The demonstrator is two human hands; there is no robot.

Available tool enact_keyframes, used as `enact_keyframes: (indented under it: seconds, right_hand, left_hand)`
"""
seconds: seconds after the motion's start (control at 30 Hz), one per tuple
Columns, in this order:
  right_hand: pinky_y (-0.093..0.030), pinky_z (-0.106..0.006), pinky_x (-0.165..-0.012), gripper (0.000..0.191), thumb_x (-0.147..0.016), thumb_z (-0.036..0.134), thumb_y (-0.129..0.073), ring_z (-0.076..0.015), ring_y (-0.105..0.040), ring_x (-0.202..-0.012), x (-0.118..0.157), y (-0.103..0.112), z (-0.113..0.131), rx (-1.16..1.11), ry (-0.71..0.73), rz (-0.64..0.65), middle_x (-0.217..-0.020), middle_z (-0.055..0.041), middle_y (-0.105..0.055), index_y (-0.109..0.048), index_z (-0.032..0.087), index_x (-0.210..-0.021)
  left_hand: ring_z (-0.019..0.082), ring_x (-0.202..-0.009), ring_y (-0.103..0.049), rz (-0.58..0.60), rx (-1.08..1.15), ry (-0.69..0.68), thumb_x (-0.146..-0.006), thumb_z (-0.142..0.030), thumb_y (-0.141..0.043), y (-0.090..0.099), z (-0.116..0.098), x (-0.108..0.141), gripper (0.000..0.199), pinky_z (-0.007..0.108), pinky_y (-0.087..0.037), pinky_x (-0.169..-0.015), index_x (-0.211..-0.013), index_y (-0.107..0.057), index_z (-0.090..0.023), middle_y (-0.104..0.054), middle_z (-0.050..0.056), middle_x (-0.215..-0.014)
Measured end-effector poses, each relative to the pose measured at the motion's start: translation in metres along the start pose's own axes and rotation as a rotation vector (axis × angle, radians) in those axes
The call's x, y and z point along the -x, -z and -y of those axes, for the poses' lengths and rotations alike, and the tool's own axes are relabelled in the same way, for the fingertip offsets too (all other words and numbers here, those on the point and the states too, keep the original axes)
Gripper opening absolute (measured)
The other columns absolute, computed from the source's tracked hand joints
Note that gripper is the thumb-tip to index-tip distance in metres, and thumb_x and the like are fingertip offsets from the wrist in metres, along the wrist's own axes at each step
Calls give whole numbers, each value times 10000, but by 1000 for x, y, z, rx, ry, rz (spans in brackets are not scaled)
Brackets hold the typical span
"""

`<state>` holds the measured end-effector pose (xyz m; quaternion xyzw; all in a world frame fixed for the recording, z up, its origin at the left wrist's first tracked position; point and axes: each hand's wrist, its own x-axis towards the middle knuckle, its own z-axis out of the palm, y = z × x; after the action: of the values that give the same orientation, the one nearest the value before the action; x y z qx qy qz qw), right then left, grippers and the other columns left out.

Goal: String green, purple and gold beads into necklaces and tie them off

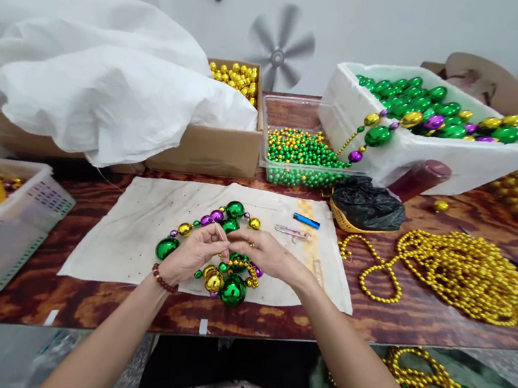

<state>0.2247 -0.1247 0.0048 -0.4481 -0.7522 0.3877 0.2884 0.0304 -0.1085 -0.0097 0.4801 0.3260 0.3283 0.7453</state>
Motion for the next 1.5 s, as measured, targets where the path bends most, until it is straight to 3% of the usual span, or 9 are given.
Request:
enact_keyframes:
  seconds: [0.17, 0.33, 0.47, 0.67, 0.9, 1.03, 1.13, 1.33, 1.5]
  right_hand:
    - [-389, -236, -688, 178, -931, 134, -587, -139, -597, -705, 20, 1, 1, 130, 81, -106, -741, -10, -681, -694, 158, -790]
    - [-371, -240, -685, 154, -963, 151, -542, -147, -590, -767, 29, 7, 14, 291, 91, -133, -839, -26, -668, -673, 170, -884]
    - [-376, -259, -711, 245, -918, 122, -561, -166, -582, -863, 15, 1, 19, 495, 89, -129, -1052, -59, -631, -652, 201, -1132]
    - [-341, -311, -733, 193, -958, 188, -553, -190, -577, -876, 2, -4, 20, 675, 98, -91, -954, -66, -646, -711, 171, -849]
    - [-383, -338, -845, 110, -895, 156, -620, -197, -590, -944, 24, 2, 24, 302, 220, -13, -1024, -61, -666, -704, 169, -826]
    - [-451, -290, -755, 168, -912, 244, -557, -162, -611, -801, 12, -9, 9, -277, 8, -59, -826, -22, -667, -671, 164, -819]
    - [-456, -263, -689, 102, -803, 227, -608, -146, -606, -711, 0, -19, -5, -561, -166, -58, -739, 5, -668, -680, 161, -831]
    - [-456, -267, -718, 200, -636, 296, -742, -141, -601, -685, -6, -22, -10, -751, -276, -53, -707, 8, -705, -739, 152, -775]
    - [-438, -257, -684, 187, -622, 289, -732, -125, -571, -652, -9, -22, -7, -778, -305, -31, -679, 20, -686, -734, 155, -752]
  left_hand:
    - [128, -645, -640, 16, -67, 2, -746, -298, -803, 2, -6, 2, 276, 253, -476, -707, -763, -565, -158, -675, -2, -670]
    - [132, -672, -639, 27, -110, -9, -741, -277, -801, 5, -12, 4, 261, 261, -481, -720, -741, -571, -153, -679, 2, -695]
    - [130, -658, -639, 47, -133, 4, -738, -290, -803, 5, -10, 3, 258, 262, -483, -718, -744, -581, -158, -675, -7, -685]
    - [128, -669, -640, 28, -150, 1, -745, -294, -797, 5, -10, 5, 242, 258, -485, -733, -738, -596, -159, -674, -8, -689]
    - [120, -709, -621, 13, -180, -19, -720, -261, -807, 7, -15, 9, 234, 241, -494, -718, -721, -599, -154, -676, 7, -738]
    - [132, -716, -625, 21, -301, -143, -766, -272, -762, 7, -14, 10, 204, 261, -523, -706, -739, -592, -163, -657, 13, -753]
    - [146, -725, -629, -35, -542, -282, -833, -255, -679, 7, -11, 12, 133, 261, -528, -656, -767, -598, -172, -643, 27, -784]
    - [157, -775, -630, -177, -902, -605, -862, -169, -615, 7, 3, 13, 78, 273, -501, -703, -791, -622, -201, -668, 43, -840]
    - [190, -816, -643, -281, -769, -582, -816, -183, -673, -3, 8, 13, 87, 315, -504, -774, -743, -673, -228, -702, 69, -890]
